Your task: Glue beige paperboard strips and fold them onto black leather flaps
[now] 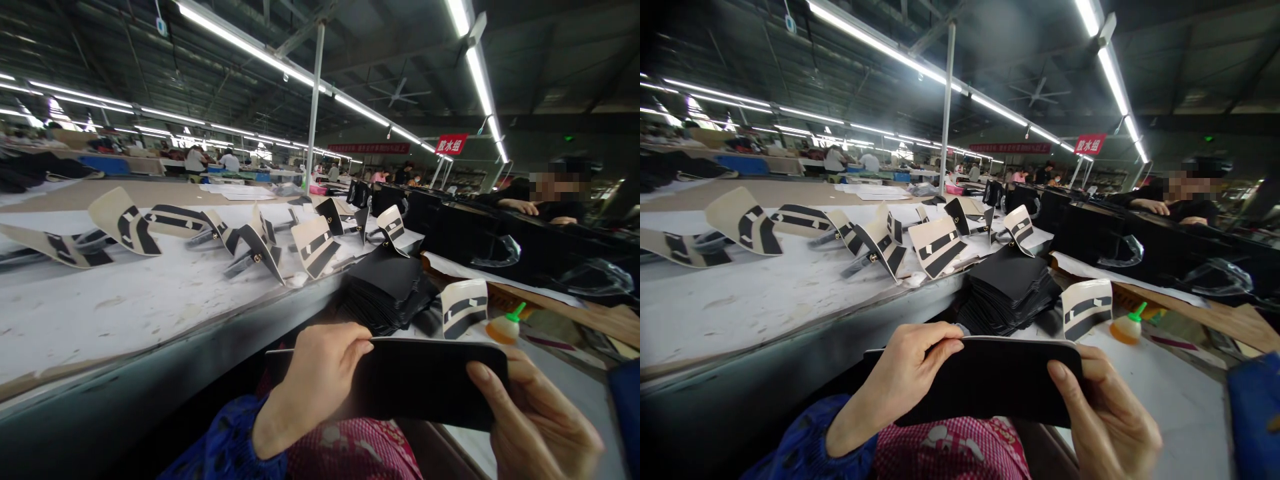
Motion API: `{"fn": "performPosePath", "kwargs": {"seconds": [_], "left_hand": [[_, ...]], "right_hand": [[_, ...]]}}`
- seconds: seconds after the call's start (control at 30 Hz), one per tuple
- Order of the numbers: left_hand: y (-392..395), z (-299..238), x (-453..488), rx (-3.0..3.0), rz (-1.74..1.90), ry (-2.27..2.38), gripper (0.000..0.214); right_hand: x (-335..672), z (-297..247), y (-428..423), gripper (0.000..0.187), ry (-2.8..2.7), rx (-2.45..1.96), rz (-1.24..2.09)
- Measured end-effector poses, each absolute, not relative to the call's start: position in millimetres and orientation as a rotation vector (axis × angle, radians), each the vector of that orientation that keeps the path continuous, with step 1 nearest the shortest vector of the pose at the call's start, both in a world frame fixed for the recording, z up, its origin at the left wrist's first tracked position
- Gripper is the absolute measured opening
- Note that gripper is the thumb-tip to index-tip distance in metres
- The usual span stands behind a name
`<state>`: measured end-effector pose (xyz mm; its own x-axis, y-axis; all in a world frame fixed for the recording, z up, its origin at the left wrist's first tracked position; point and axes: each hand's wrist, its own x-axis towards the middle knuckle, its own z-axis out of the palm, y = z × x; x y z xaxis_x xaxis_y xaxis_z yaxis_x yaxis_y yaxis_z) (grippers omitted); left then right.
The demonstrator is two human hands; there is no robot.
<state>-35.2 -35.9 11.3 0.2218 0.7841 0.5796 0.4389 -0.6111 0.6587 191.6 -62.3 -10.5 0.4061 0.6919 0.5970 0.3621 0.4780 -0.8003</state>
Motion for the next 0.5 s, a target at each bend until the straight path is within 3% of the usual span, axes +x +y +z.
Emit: {"fn": "performPosePath", "kwargs": {"seconds": [0.27,0.5], "left_hand": [[-40.6,9.7,-15.5,2.211,1.452,1.045,0.022],[-41.6,8.9,-22.2,2.205,1.435,1.026,0.023]], "right_hand": [[175.3,-1.0,-62.6,0.032,-1.303,-1.055,0.167],[176.3,4.6,-58.8,0.023,-1.304,-0.976,0.362]]}}
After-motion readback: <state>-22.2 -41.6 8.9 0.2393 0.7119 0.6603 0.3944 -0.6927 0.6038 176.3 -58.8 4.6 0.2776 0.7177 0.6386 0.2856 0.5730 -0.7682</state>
